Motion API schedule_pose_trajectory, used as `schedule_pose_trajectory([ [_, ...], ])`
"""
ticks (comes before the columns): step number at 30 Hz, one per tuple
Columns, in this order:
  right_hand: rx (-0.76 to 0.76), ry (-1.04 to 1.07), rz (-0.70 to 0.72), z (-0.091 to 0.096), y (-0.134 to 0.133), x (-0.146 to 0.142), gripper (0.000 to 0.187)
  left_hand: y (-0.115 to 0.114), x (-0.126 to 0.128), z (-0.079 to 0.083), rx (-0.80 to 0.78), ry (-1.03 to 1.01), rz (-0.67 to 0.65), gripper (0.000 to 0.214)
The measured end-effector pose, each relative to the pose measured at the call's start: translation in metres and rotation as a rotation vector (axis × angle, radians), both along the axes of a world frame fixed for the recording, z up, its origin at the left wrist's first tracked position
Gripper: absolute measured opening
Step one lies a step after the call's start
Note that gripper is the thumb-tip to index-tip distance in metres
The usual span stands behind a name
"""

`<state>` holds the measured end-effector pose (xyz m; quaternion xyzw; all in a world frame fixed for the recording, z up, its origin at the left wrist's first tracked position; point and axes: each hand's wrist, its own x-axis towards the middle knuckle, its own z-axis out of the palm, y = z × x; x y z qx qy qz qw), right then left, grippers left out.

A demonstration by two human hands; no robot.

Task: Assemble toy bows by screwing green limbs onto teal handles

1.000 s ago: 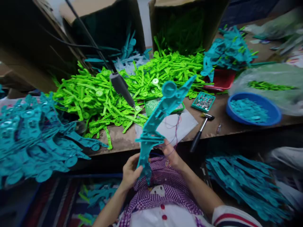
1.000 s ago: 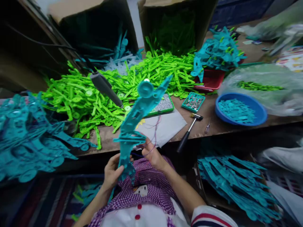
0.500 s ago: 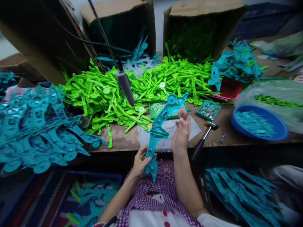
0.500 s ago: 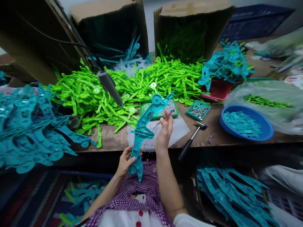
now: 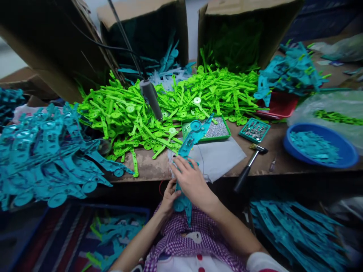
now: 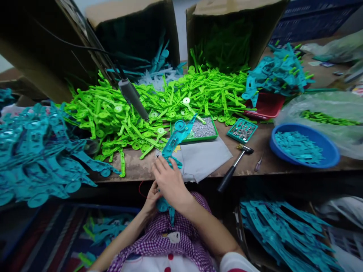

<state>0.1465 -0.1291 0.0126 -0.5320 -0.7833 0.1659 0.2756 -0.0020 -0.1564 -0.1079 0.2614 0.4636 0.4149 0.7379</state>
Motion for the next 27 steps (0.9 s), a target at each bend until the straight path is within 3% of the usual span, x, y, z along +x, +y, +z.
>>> schedule_pose_trajectory([
  [3,-0.004,0.129,0.235,-0.014,-0.030,0.010,0.049,0.001,-0.006,0.002,0.062,0.006,-0.043,0.059],
  [5,0.052,0.238,0.263,-0.017,-0.048,0.027,0.050,0.004,-0.013,0.005,0.074,-0.023,-0.097,0.056],
  [7,0.148,0.412,0.050,-0.016,-0.057,0.053,0.045,0.011,-0.022,0.010,0.036,-0.058,-0.164,0.059],
  [9,0.211,0.674,-0.322,-0.011,-0.052,0.082,0.037,0.021,-0.030,0.017,0.013,-0.062,-0.212,0.063],
  [10,0.193,0.844,-0.436,-0.007,-0.045,0.096,0.040,0.026,-0.033,0.021,0.025,-0.050,-0.227,0.063],
  [12,0.056,1.166,-0.434,0.004,-0.024,0.119,0.062,0.038,-0.033,0.030,0.078,-0.007,-0.263,0.060],
  [14,-0.053,1.355,-0.397,0.017,-0.005,0.134,0.073,0.048,-0.026,0.038,0.135,0.046,-0.315,0.055],
  [19,0.005,1.379,-0.601,0.034,0.010,0.153,0.022,0.067,-0.006,0.053,0.275,0.099,-0.403,0.046],
  [22,0.098,1.380,-0.744,0.024,0.001,0.161,0.023,0.081,-0.005,0.063,0.433,0.176,-0.456,0.039],
  [24,0.187,1.399,-0.802,0.014,-0.007,0.165,0.032,0.095,-0.004,0.072,0.530,0.206,-0.406,0.039],
  [27,0.266,1.442,-0.887,-0.001,-0.013,0.168,0.036,0.117,0.011,0.091,0.674,0.137,-0.021,0.033],
])
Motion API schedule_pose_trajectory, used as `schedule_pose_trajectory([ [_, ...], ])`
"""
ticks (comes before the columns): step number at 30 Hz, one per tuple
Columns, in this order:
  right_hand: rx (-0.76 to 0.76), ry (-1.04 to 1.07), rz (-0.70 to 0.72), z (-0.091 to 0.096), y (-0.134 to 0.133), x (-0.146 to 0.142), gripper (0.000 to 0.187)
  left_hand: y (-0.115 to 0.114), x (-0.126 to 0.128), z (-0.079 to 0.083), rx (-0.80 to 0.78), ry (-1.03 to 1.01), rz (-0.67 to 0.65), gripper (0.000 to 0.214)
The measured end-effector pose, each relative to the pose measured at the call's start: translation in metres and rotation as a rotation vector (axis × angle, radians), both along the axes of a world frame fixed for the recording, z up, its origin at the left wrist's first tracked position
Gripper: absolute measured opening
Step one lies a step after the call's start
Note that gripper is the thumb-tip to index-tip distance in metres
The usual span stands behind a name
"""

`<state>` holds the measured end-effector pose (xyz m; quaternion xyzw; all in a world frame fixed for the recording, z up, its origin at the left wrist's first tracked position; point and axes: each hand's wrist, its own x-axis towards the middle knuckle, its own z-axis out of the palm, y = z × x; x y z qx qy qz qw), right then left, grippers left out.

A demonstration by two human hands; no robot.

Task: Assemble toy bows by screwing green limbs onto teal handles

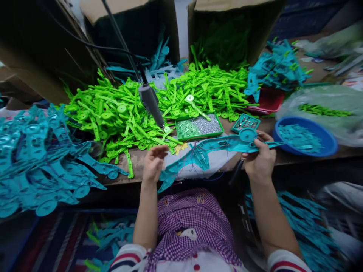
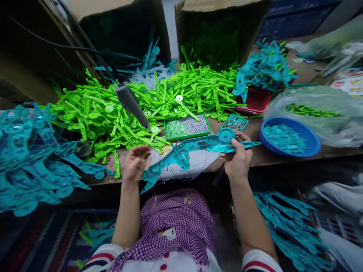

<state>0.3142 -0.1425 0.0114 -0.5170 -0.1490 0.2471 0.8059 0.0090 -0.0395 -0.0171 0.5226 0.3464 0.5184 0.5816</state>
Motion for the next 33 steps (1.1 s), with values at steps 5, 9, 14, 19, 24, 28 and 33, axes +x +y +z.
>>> schedule_pose_trajectory([
  [5,-0.035,0.083,-0.074,-0.015,-0.002,-0.008,0.034,0.003,0.066,0.047,0.380,0.205,0.234,0.019],
  [9,-0.044,0.073,-0.135,-0.022,-0.011,-0.026,0.037,-0.021,0.122,0.067,0.700,0.533,0.046,0.015],
  [14,-0.023,0.094,-0.150,-0.032,-0.023,-0.047,0.035,-0.026,0.161,0.056,0.735,0.838,-0.196,0.029],
  [19,-0.035,0.153,-0.157,-0.040,-0.029,-0.043,0.040,-0.019,0.184,0.043,0.770,0.841,-0.416,0.019],
  [24,-0.017,0.164,-0.193,-0.044,-0.038,-0.028,0.042,-0.011,0.203,0.025,0.935,0.656,-0.491,0.025],
  [28,-0.027,0.143,-0.206,-0.046,-0.048,-0.017,0.041,0.001,0.208,0.021,1.037,0.505,-0.558,0.031],
  [33,-0.035,0.145,-0.203,-0.047,-0.056,-0.010,0.042,0.009,0.202,0.039,1.193,0.612,-0.500,0.025],
])
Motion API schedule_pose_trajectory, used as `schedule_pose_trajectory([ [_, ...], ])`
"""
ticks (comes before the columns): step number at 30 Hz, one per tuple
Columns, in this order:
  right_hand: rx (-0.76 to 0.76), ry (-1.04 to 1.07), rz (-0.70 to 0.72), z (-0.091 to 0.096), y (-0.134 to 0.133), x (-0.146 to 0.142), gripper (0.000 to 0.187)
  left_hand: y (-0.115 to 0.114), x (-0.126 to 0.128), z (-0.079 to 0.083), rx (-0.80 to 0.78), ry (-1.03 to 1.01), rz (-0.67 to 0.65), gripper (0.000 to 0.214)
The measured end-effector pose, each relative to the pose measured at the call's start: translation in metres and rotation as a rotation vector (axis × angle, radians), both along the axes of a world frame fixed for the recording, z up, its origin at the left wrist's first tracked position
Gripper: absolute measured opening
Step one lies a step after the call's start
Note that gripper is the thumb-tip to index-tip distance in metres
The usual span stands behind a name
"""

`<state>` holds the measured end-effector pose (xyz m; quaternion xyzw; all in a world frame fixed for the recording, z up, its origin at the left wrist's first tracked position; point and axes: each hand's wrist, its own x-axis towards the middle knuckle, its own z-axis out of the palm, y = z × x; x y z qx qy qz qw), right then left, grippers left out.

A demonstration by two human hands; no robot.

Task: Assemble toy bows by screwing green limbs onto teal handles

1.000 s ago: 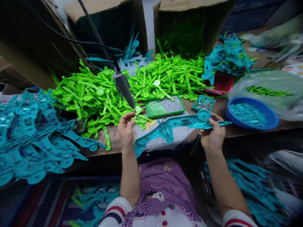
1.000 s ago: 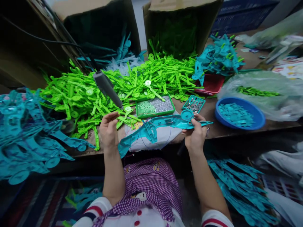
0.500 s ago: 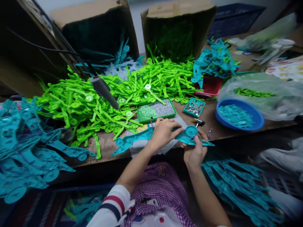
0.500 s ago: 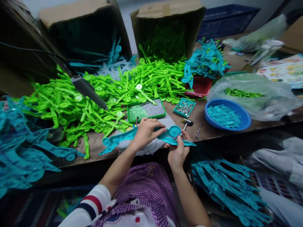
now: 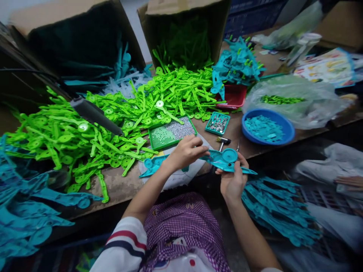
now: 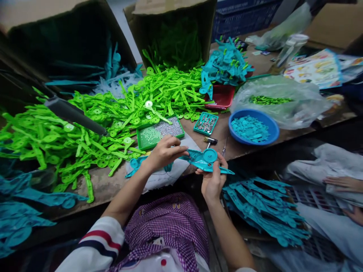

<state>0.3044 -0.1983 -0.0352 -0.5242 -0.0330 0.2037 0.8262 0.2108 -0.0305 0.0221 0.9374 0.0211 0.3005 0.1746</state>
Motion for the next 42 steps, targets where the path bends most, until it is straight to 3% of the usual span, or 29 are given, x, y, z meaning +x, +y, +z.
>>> schedule_pose_trajectory([
  [3,-0.011,0.005,-0.013,0.001,-0.005,0.001,0.045,0.027,-0.014,0.008,-0.027,-0.165,0.173,0.017],
  [5,-0.001,0.021,-0.022,0.001,-0.008,0.001,0.049,0.062,-0.027,0.005,-0.116,-0.294,0.401,0.021],
  [8,0.017,0.060,-0.032,-0.001,-0.009,-0.004,0.052,0.121,-0.047,-0.010,-0.271,-0.289,0.775,0.038],
  [10,0.017,0.082,-0.040,-0.004,-0.008,-0.008,0.052,0.139,-0.057,-0.023,-0.301,-0.258,0.813,0.038],
  [12,0.006,0.086,-0.049,-0.007,-0.005,-0.012,0.051,0.130,-0.063,-0.033,-0.290,-0.257,0.802,0.030],
  [15,-0.009,0.062,-0.056,-0.009,-0.001,-0.017,0.051,0.078,-0.064,-0.032,-0.175,-0.301,0.718,0.022],
  [17,-0.006,0.039,-0.043,-0.008,0.002,-0.021,0.049,0.041,-0.056,-0.023,-0.048,-0.217,0.492,0.022],
  [19,0.000,0.016,-0.026,-0.006,0.005,-0.026,0.048,0.017,-0.044,-0.011,0.049,-0.006,0.259,0.026],
  [24,-0.020,-0.003,-0.031,0.000,0.008,-0.037,0.048,0.018,-0.019,0.007,0.082,0.368,-0.020,0.022],
  [27,-0.015,-0.001,-0.046,0.001,0.007,-0.040,0.048,0.020,-0.013,0.002,0.111,0.365,-0.009,0.023],
  [31,0.000,0.020,-0.064,0.000,0.008,-0.041,0.047,0.005,-0.010,-0.010,0.194,0.204,0.069,0.034],
  [34,0.013,0.051,-0.067,0.001,0.010,-0.041,0.047,-0.007,-0.020,-0.014,0.204,0.126,-0.046,0.034],
  [37,0.016,0.071,-0.085,0.002,0.008,-0.037,0.049,-0.007,-0.049,-0.021,0.203,0.114,-0.194,0.032],
  [39,0.024,0.073,-0.106,0.002,0.006,-0.033,0.050,0.002,-0.072,-0.030,0.183,0.078,-0.105,0.030],
  [42,0.049,0.104,-0.128,0.001,0.008,-0.032,0.049,0.029,-0.097,-0.048,0.137,0.036,0.274,0.022],
])
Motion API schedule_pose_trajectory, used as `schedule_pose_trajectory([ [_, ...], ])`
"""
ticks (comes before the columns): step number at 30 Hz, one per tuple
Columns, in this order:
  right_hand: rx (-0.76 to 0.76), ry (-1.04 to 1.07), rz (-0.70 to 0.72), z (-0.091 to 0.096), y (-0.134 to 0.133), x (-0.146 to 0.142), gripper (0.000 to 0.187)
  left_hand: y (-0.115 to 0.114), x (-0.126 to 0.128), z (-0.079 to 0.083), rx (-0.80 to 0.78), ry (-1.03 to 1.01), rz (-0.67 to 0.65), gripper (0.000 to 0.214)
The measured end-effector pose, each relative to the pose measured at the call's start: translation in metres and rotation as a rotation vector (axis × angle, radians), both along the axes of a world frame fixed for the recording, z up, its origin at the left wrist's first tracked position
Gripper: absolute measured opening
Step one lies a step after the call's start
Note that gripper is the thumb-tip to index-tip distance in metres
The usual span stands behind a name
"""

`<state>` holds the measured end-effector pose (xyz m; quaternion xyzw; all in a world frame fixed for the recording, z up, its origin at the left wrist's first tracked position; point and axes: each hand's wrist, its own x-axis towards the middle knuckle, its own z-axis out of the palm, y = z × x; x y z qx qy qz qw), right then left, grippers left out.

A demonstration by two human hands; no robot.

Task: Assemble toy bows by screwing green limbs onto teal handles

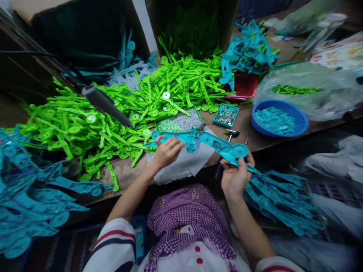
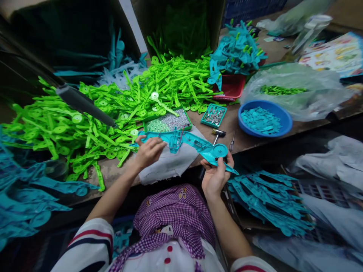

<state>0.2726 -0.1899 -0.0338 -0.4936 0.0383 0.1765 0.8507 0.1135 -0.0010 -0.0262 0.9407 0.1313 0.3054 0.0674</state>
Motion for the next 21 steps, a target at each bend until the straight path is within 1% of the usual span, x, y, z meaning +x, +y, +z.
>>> schedule_pose_trajectory([
  [3,0.026,0.046,0.004,0.000,0.013,-0.008,0.045,0.036,-0.007,-0.013,-0.121,-0.084,0.345,0.017],
  [5,0.043,0.050,0.006,0.004,0.026,-0.016,0.042,0.053,-0.007,-0.014,-0.225,-0.216,0.514,0.016],
  [7,0.058,0.042,-0.001,0.010,0.043,-0.025,0.042,0.057,-0.006,-0.010,-0.254,-0.409,0.644,0.021],
  [8,0.067,0.041,-0.009,0.015,0.053,-0.029,0.042,0.053,-0.005,-0.007,-0.244,-0.512,0.681,0.025],
  [9,0.075,0.040,-0.021,0.021,0.063,-0.032,0.042,0.043,-0.004,-0.004,-0.235,-0.602,0.688,0.028],
  [10,0.079,0.036,-0.036,0.026,0.073,-0.035,0.042,0.030,-0.001,-0.002,-0.256,-0.657,0.656,0.029],
  [11,0.080,0.027,-0.051,0.032,0.083,-0.037,0.041,0.015,0.003,0.000,-0.324,-0.671,0.563,0.028],
  [12,0.078,0.013,-0.066,0.038,0.092,-0.039,0.040,0.000,0.009,0.001,-0.460,-0.617,0.419,0.028],
  [14,0.069,-0.024,-0.078,0.045,0.107,-0.044,0.041,-0.026,0.027,0.002,-0.919,-0.329,0.062,0.034],
  [15,0.065,-0.042,-0.067,0.045,0.112,-0.047,0.042,-0.035,0.038,0.002,-1.156,-0.260,-0.059,0.037],
  [16,0.056,-0.060,-0.048,0.043,0.114,-0.051,0.042,-0.039,0.049,0.003,-1.356,-0.270,-0.115,0.042],
  [17,0.038,-0.079,-0.028,0.038,0.114,-0.055,0.042,-0.041,0.060,0.004,-1.517,-0.298,-0.141,0.044],
  [18,0.014,-0.099,-0.013,0.032,0.111,-0.059,0.042,-0.040,0.070,0.006,-1.634,-0.345,-0.130,0.043],
  [19,-0.015,-0.119,0.001,0.024,0.107,-0.063,0.042,-0.038,0.078,0.008,-1.703,-0.391,-0.096,0.041],
  [21,-0.079,-0.160,0.025,0.005,0.093,-0.068,0.042,-0.034,0.087,0.011,-1.743,-0.419,-0.013,0.042],
])
